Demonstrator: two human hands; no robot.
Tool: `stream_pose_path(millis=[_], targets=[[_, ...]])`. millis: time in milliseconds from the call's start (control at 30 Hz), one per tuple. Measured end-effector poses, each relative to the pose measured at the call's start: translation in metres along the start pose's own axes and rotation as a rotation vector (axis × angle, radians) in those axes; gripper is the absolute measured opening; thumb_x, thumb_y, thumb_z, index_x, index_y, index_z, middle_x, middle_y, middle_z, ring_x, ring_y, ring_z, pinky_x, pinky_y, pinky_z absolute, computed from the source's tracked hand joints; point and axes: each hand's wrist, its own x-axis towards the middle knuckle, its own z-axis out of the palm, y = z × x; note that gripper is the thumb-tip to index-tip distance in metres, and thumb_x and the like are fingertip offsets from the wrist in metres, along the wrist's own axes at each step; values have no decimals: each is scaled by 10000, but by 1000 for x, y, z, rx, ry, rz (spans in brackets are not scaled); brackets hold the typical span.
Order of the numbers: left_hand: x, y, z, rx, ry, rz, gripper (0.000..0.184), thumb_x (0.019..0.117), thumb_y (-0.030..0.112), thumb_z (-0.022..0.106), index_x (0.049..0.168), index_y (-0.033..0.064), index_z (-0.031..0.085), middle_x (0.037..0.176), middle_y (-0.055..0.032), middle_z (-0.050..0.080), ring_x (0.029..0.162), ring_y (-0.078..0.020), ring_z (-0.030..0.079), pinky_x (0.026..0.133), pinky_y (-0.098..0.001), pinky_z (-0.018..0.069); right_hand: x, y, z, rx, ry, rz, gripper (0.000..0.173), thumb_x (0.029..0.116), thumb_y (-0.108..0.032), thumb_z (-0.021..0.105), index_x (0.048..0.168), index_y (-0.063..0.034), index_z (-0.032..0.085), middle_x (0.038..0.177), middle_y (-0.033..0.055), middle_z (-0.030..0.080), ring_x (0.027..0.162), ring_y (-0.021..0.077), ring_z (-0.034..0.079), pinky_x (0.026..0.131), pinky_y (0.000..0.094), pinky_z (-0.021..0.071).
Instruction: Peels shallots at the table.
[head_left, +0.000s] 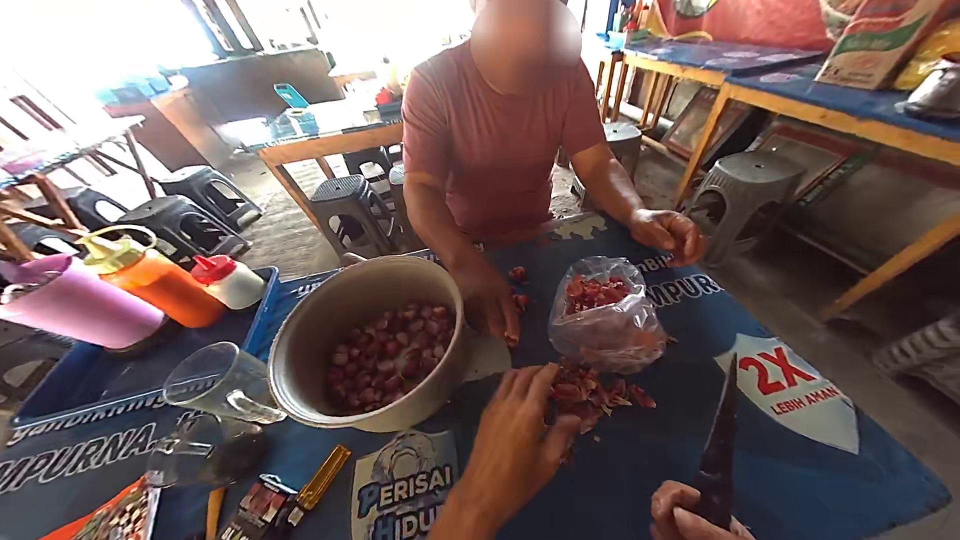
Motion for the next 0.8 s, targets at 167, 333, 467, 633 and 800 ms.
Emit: stream_pose_path(millis=[167,333,467,633,800], targets=[[-11,-13,61,129,9,98,838,883,509,713,1472,-41,483,1475,-254,513,1366,-423,495,1079,-579,426,-1,1,1,25,-4,1,215,1044,-250,553,1149,-166,721,793,-68,642,557,-22,531,482,139,441],[-5,-31,70,167,77,40,579,986,372,616,1384,-48,576,1357,-255,609,1270,-436,581,1061,-554,461,-3,2,5,8,29,-20,232,1039,-268,567,1162,-157,729,772,-66,657,560,-17,551,500,144,464],[-7,-32,44,49,49,-95,831,935,525,649,1465,-86,458,1402,-277,562,1291,-423,557,1060,-540,463,-12,-7,15,-139,356,-90,232,1026,-291,578,1191,-171,689,683,-99,599,485,-13,505,431,159,443],[-42,-33,14,43,56,-150,924,895,640,637,1484,-49,453,1423,-238,563,1323,-381,543,1094,-525,447,-22,-46,6,-722,857,-134,284,1027,-108,473,1294,-12,498,697,-88,521,487,6,510,446,173,475],[-86,-18,6,141,86,-180,864,891,658,613,1413,-27,546,1247,-194,660,1116,-344,643,882,-484,558,-22,-55,-20,-727,918,-86,241,1017,-117,502,1241,-47,556,639,-95,513,434,-4,469,391,150,424]])
